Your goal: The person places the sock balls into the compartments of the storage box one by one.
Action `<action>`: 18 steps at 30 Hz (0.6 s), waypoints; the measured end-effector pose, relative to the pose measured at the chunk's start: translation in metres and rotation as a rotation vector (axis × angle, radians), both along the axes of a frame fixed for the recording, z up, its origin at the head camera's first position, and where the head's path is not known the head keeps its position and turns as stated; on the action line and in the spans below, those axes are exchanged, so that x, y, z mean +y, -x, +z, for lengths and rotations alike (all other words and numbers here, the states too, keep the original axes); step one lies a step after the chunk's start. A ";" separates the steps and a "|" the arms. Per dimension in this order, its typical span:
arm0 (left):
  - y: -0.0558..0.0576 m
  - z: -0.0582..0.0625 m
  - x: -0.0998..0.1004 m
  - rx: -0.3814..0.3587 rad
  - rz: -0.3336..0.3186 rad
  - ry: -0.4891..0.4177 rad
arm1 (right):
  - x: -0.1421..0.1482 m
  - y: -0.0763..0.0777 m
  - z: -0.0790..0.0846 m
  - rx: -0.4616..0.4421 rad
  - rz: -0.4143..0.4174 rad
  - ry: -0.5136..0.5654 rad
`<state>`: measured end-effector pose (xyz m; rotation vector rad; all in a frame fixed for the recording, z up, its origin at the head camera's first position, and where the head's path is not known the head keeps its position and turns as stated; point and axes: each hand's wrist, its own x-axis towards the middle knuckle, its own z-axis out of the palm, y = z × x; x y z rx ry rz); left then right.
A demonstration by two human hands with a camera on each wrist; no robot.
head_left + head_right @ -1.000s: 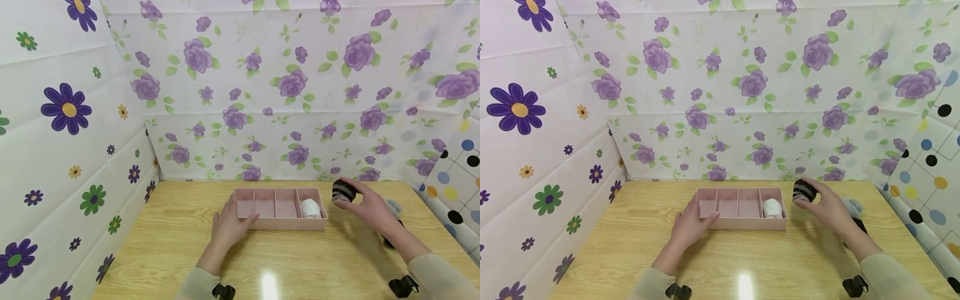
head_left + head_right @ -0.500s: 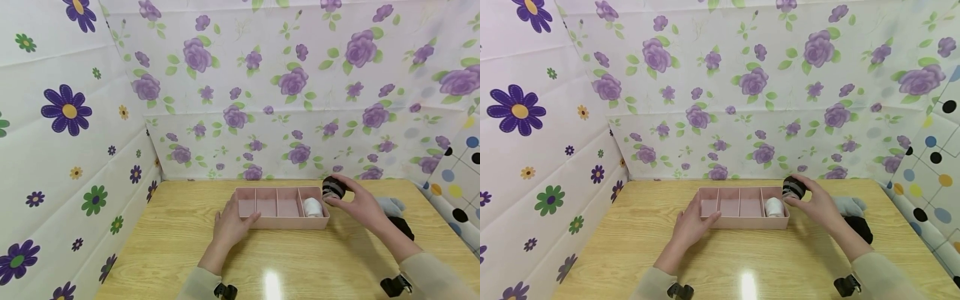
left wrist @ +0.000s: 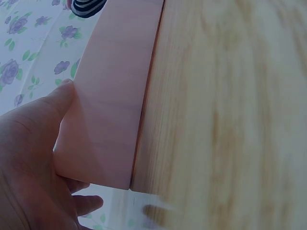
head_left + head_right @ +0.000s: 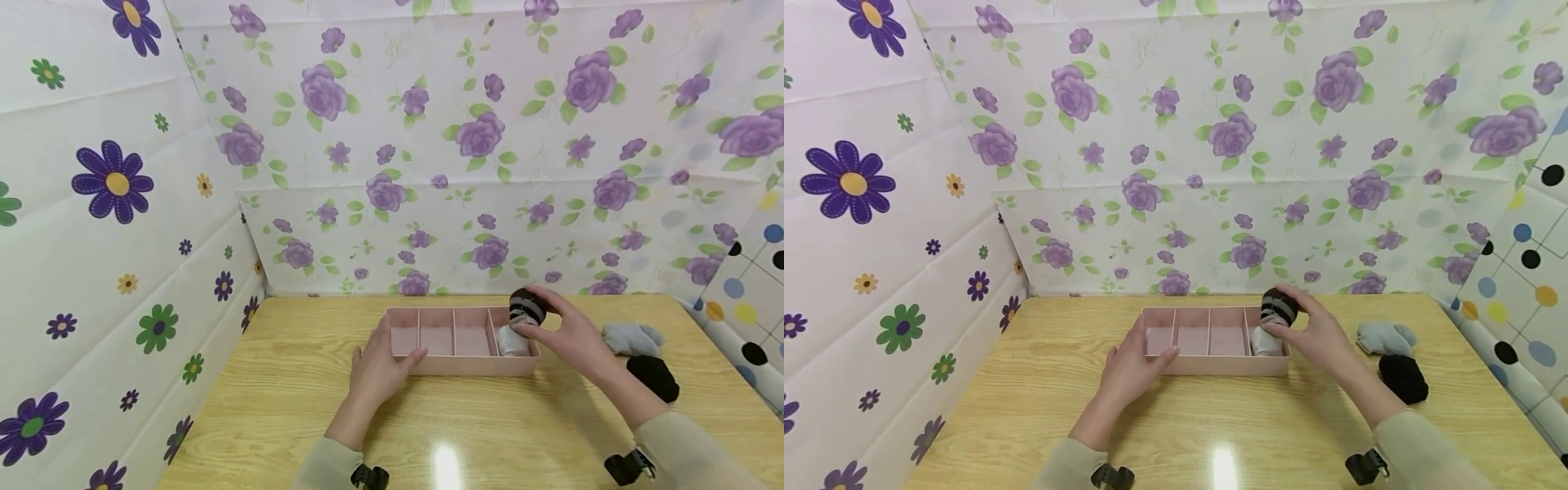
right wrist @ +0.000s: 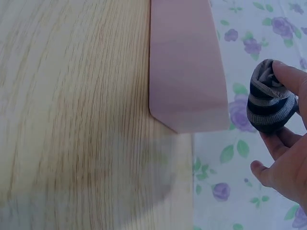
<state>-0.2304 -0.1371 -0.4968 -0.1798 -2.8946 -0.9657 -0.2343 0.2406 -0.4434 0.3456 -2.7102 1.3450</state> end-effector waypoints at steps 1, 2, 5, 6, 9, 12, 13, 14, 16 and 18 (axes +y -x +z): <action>0.000 0.000 0.000 0.004 -0.001 -0.005 | -0.002 0.000 0.000 -0.001 0.003 0.002; 0.000 0.000 0.000 0.004 -0.001 -0.004 | -0.003 0.001 0.000 -0.001 0.005 0.003; 0.000 0.000 0.001 0.002 0.002 -0.005 | -0.008 0.002 -0.001 -0.002 0.017 0.017; 0.000 0.000 0.001 0.001 0.003 -0.004 | -0.010 0.002 -0.001 -0.002 0.020 0.022; 0.000 0.000 0.001 0.005 0.005 -0.008 | -0.017 0.003 -0.002 0.003 0.033 0.039; -0.001 0.001 0.001 0.007 0.007 -0.010 | -0.024 0.004 -0.004 0.014 0.047 0.055; -0.001 0.001 0.001 0.011 0.007 -0.012 | -0.026 0.004 -0.004 0.019 0.052 0.059; -0.001 0.001 0.001 0.012 0.007 -0.012 | -0.028 0.004 -0.005 0.026 0.056 0.061; -0.001 0.001 0.001 0.010 0.008 -0.011 | -0.033 0.005 -0.005 0.033 0.062 0.067; -0.002 0.002 0.001 0.012 0.006 -0.018 | -0.037 0.005 -0.006 0.034 0.065 0.071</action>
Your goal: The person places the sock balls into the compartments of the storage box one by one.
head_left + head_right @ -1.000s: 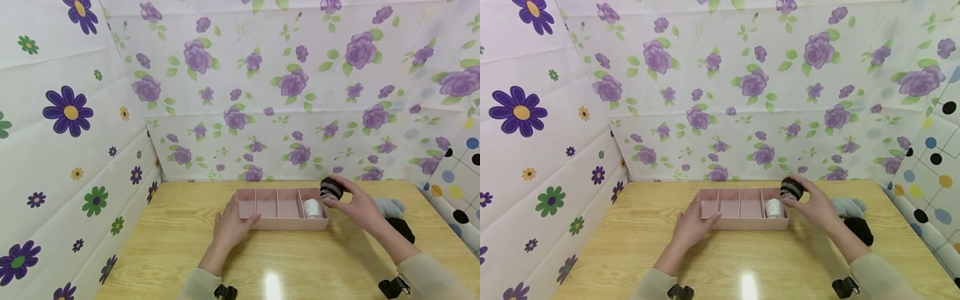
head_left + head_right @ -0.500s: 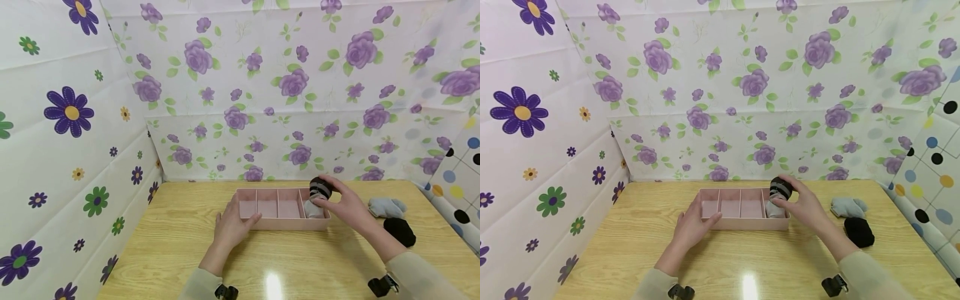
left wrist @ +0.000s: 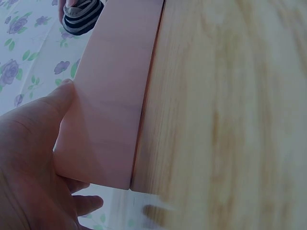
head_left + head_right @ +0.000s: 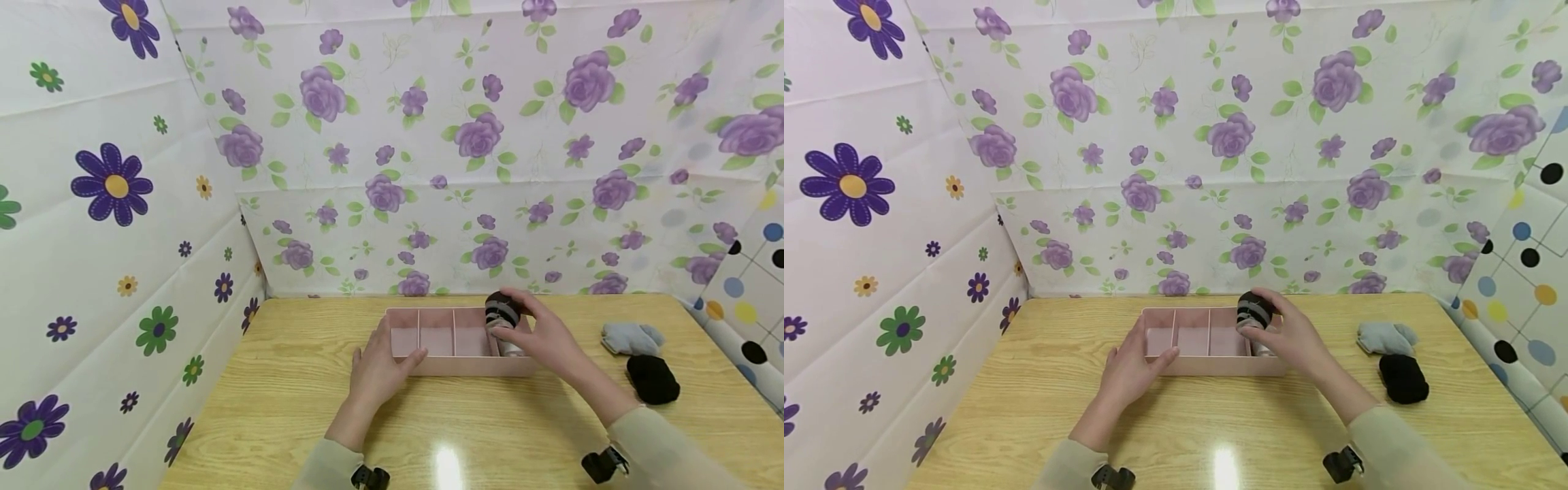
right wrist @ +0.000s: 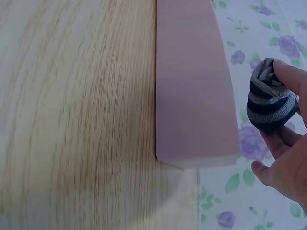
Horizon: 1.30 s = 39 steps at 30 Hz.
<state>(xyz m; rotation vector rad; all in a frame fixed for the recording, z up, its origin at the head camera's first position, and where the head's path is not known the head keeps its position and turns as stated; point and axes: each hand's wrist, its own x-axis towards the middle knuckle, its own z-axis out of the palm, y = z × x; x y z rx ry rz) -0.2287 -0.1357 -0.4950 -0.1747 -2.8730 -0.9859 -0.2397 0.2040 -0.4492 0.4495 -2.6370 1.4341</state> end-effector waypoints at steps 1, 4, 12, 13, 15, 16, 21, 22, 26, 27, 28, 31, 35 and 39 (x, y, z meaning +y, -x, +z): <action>0.000 0.000 0.000 -0.001 0.000 -0.001 | -0.002 0.000 0.000 -0.002 0.002 0.006; -0.001 0.001 0.000 -0.006 -0.001 -0.005 | -0.008 0.001 -0.002 -0.009 0.014 0.024; 0.001 -0.001 0.001 -0.011 0.002 0.000 | -0.021 0.004 -0.007 -0.015 0.047 0.055; 0.001 -0.002 0.001 -0.013 0.003 0.002 | -0.023 0.005 -0.008 -0.017 0.049 0.055; 0.002 -0.002 0.001 -0.017 0.004 0.004 | -0.025 0.006 -0.009 -0.017 0.054 0.050; 0.002 -0.002 0.001 -0.017 0.004 0.004 | -0.026 0.007 -0.010 -0.013 0.057 0.043; 0.002 -0.002 0.000 -0.015 0.001 0.001 | -0.029 0.010 -0.015 0.029 0.076 -0.001; 0.002 -0.002 0.000 -0.016 0.001 0.000 | -0.030 0.010 -0.016 0.042 0.082 -0.013; 0.003 -0.002 0.000 -0.019 0.008 0.004 | -0.034 0.013 -0.022 0.110 0.104 -0.077; 0.003 -0.001 0.000 -0.019 0.010 0.004 | -0.036 0.014 -0.023 0.130 0.109 -0.089; 0.003 -0.001 0.000 -0.019 0.010 0.005 | -0.037 0.015 -0.024 0.149 0.115 -0.099; 0.003 0.000 0.000 -0.016 0.010 0.003 | -0.039 0.017 -0.027 0.190 0.122 -0.120; 0.002 0.000 0.000 -0.013 0.010 0.006 | -0.040 0.019 -0.030 0.206 0.121 -0.152; 0.002 0.000 0.000 -0.011 0.009 0.005 | -0.040 0.020 -0.030 0.239 0.126 -0.184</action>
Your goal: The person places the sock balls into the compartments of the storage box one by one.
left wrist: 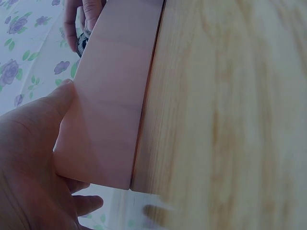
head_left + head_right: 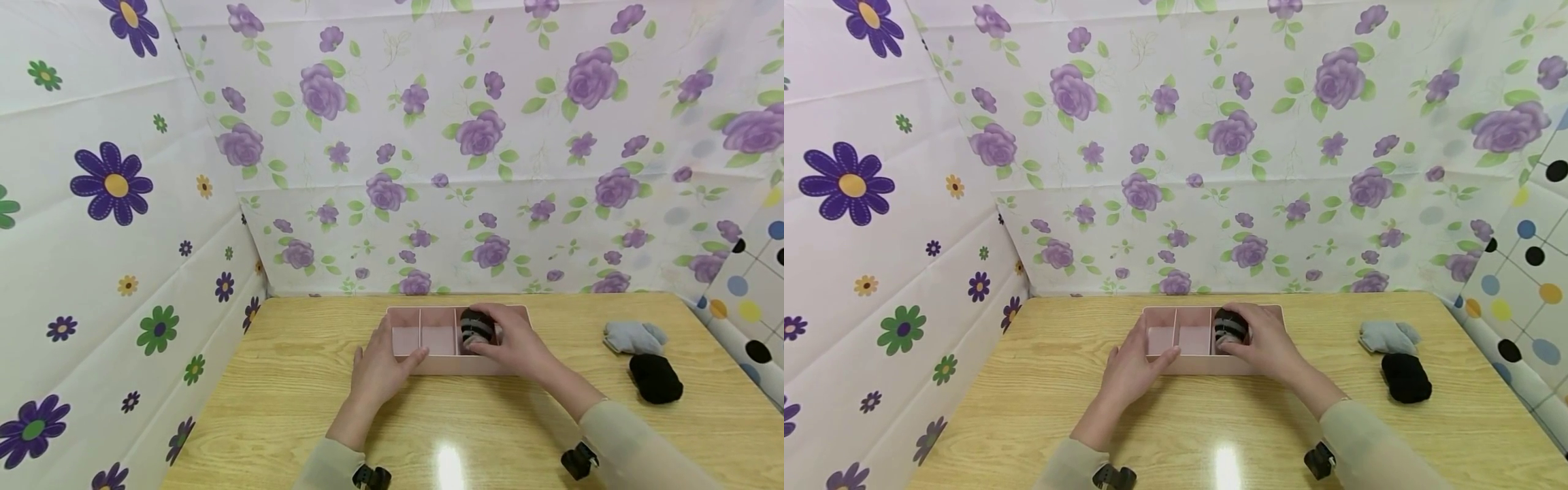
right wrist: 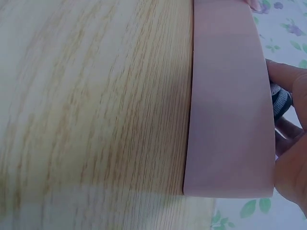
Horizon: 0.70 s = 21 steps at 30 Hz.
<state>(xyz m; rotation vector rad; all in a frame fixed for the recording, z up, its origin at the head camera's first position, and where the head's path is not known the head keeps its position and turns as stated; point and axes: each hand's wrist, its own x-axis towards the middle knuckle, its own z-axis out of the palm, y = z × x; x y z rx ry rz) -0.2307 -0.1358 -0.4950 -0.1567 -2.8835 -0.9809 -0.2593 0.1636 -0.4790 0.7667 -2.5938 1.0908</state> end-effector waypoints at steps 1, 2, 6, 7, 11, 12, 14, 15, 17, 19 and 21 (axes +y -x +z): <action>0.000 0.000 0.000 0.000 -0.001 -0.001 | 0.000 0.000 0.000 0.008 0.005 -0.001; 0.000 0.000 0.000 0.000 -0.002 -0.002 | 0.000 0.000 0.000 0.012 0.007 -0.004; 0.000 0.000 0.000 0.001 -0.003 0.000 | 0.002 -0.001 0.001 0.002 0.017 0.009; 0.000 0.000 0.000 0.002 -0.002 0.002 | 0.002 -0.001 0.001 0.001 0.020 0.014; 0.000 -0.001 0.000 0.007 0.000 0.006 | 0.005 -0.003 0.004 0.013 0.026 0.016; 0.000 -0.001 0.000 0.007 0.001 0.007 | 0.006 -0.004 0.005 0.020 0.019 0.010; 0.000 -0.001 0.000 0.004 0.000 0.006 | 0.009 -0.006 0.006 0.027 -0.008 -0.011; 0.000 -0.001 0.000 0.003 0.000 0.006 | 0.010 -0.007 0.007 0.030 -0.029 -0.027; 0.000 0.000 0.000 0.001 0.000 0.005 | 0.014 -0.010 0.009 0.031 -0.072 -0.058; 0.000 0.000 0.000 -0.001 0.001 0.004 | 0.017 -0.013 0.010 0.025 -0.107 -0.085; 0.000 0.000 0.000 -0.002 0.003 0.005 | 0.021 -0.015 0.012 0.027 -0.126 -0.101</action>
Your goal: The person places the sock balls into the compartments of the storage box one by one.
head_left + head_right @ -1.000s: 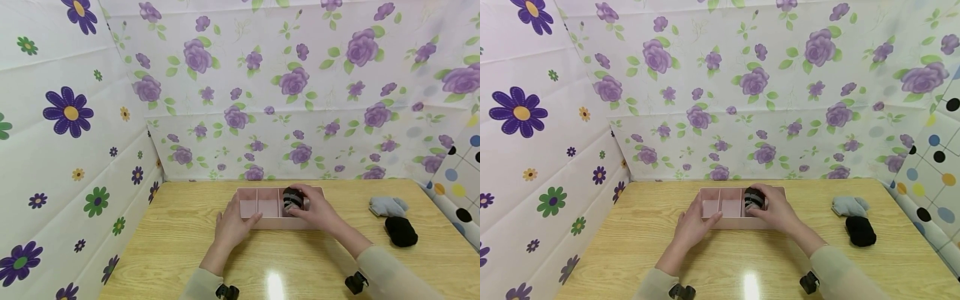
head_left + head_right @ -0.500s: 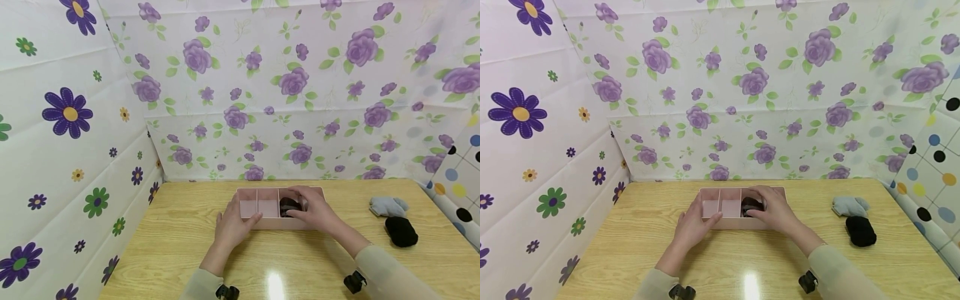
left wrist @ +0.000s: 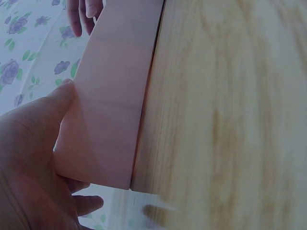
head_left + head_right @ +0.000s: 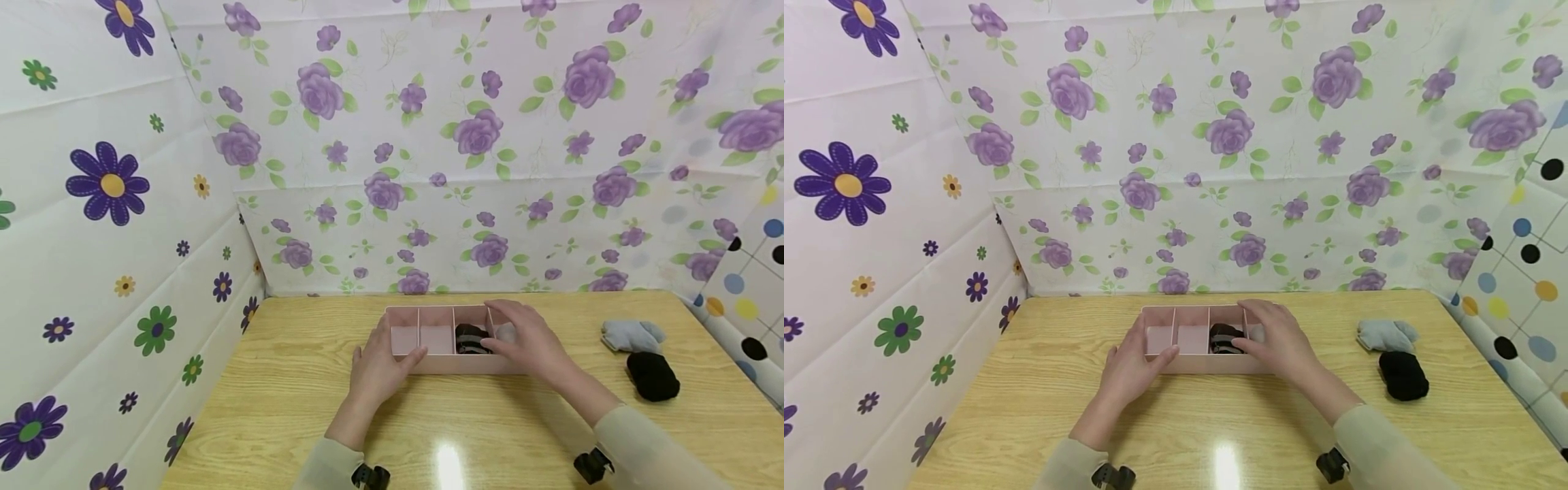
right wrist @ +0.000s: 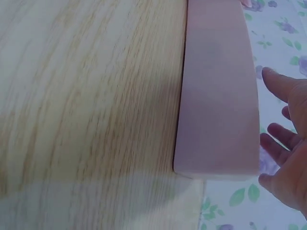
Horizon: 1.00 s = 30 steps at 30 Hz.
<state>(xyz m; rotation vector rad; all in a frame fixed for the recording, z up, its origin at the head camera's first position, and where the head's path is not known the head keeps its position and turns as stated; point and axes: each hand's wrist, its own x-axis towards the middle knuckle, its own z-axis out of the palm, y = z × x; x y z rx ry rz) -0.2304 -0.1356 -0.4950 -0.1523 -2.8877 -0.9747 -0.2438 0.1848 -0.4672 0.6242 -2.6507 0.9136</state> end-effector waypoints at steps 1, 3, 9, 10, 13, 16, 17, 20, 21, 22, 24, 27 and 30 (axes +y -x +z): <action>0.000 0.000 0.000 0.001 0.001 -0.002 | 0.002 -0.001 0.001 0.004 -0.006 -0.004; 0.000 0.000 0.000 0.001 0.002 -0.002 | 0.006 -0.003 0.002 0.018 -0.011 -0.006; 0.000 -0.001 0.000 0.008 0.000 0.003 | 0.020 -0.010 0.004 0.028 -0.019 -0.005; 0.000 -0.002 0.000 0.010 -0.001 0.003 | 0.023 -0.012 0.004 0.025 -0.022 -0.008; 0.000 -0.002 0.000 0.010 -0.004 0.007 | 0.030 -0.016 0.006 0.029 -0.034 -0.019; 0.000 -0.001 0.000 0.007 -0.005 0.007 | 0.038 -0.020 0.009 0.045 -0.047 -0.036; 0.000 -0.001 0.000 0.005 -0.005 0.006 | 0.041 -0.022 0.009 0.047 -0.053 -0.040; 0.000 0.000 0.001 0.000 -0.004 0.003 | 0.050 -0.026 0.011 0.050 -0.066 -0.053; 0.000 0.000 0.001 -0.001 -0.004 0.003 | 0.053 -0.027 0.011 0.051 -0.069 -0.060; 0.000 0.001 0.001 0.001 -0.005 0.000 | 0.057 -0.028 0.011 0.045 -0.074 -0.064; 0.000 0.001 0.001 0.006 -0.006 -0.003 | 0.063 -0.031 0.011 0.039 -0.081 -0.071; 0.000 0.001 0.001 0.009 -0.005 -0.005 | 0.073 -0.035 0.009 0.027 -0.087 -0.079; 0.000 0.001 0.001 0.006 -0.002 0.000 | 0.081 -0.038 0.007 0.029 -0.094 -0.087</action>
